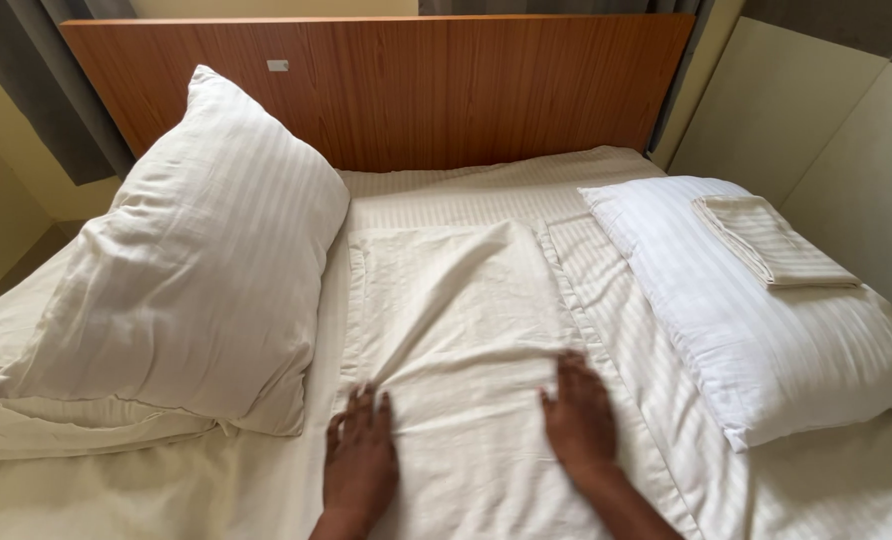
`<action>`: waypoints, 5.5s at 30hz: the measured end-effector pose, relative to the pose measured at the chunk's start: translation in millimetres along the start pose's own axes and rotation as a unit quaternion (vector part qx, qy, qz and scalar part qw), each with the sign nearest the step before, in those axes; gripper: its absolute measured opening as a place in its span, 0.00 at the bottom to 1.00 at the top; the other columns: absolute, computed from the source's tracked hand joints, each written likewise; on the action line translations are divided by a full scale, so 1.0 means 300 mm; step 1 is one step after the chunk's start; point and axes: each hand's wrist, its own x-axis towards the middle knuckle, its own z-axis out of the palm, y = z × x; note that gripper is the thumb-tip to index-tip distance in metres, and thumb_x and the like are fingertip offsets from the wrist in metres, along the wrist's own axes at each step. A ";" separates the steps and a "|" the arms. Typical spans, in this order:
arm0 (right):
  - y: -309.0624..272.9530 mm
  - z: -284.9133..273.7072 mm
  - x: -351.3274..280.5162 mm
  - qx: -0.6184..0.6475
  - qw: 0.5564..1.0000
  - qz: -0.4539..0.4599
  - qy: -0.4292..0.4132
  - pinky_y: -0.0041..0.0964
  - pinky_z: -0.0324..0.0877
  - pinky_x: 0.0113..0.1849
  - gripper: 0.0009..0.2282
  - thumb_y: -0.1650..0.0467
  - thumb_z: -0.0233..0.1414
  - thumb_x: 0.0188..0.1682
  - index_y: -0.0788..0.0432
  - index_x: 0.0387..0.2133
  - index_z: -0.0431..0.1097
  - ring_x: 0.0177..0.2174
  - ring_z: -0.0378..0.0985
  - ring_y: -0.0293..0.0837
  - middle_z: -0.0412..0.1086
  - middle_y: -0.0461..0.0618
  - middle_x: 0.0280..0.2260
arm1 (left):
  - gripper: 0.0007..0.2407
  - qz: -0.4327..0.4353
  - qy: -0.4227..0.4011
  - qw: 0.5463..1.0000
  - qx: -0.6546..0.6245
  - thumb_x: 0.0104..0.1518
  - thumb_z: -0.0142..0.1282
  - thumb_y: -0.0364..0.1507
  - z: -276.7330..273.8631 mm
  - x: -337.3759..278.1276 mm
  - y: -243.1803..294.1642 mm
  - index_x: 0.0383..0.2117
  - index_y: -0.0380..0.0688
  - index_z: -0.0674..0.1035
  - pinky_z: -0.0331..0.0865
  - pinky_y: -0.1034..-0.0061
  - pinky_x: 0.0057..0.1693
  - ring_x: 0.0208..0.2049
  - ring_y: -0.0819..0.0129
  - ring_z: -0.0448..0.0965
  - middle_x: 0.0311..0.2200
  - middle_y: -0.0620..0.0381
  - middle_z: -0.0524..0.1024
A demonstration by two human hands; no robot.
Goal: The person folds a white bed sheet on a bed. They spread the sheet out, smooth it with their hands, and then fold it multiple times into a compact rectangular shape.
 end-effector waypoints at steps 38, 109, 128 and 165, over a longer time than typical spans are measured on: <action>-0.413 -0.307 -0.124 0.195 0.863 -0.465 0.011 0.50 0.53 0.59 0.20 0.69 0.56 0.48 0.59 0.55 0.67 0.62 0.60 0.54 0.63 0.55 0.62 | 0.15 -0.086 0.173 0.939 -0.286 0.62 0.48 0.37 -0.011 0.111 -0.106 0.54 0.53 0.77 0.62 0.60 0.64 0.61 0.57 0.66 0.58 0.59 0.73; 0.356 0.240 0.759 0.304 0.910 0.266 -0.092 0.48 0.65 0.54 0.21 0.54 0.60 0.47 0.55 0.45 0.79 0.51 0.70 0.55 0.74 0.55 0.49 | 0.16 -0.261 0.035 0.895 -0.360 0.61 0.57 0.42 -0.070 0.741 -0.182 0.46 0.44 0.82 0.73 0.58 0.56 0.51 0.49 0.80 0.49 0.48 0.80; 0.191 0.035 0.587 0.179 0.955 0.232 0.038 0.52 0.68 0.46 0.19 0.58 0.63 0.46 0.54 0.47 0.74 0.46 0.73 0.56 0.72 0.56 0.46 | 0.18 -0.198 0.293 0.899 -0.258 0.59 0.51 0.39 -0.060 0.666 -0.111 0.49 0.39 0.77 0.67 0.44 0.50 0.50 0.39 0.75 0.49 0.35 0.75; 0.036 -0.444 -0.486 0.173 0.884 -0.382 -0.206 0.48 0.49 0.61 0.31 0.62 0.55 0.53 0.53 0.68 0.51 0.66 0.48 0.54 0.48 0.55 0.69 | 0.34 0.405 0.032 0.897 -0.172 0.59 0.60 0.41 -0.063 -0.411 0.148 0.68 0.37 0.60 0.49 0.51 0.66 0.73 0.51 0.44 0.73 0.45 0.49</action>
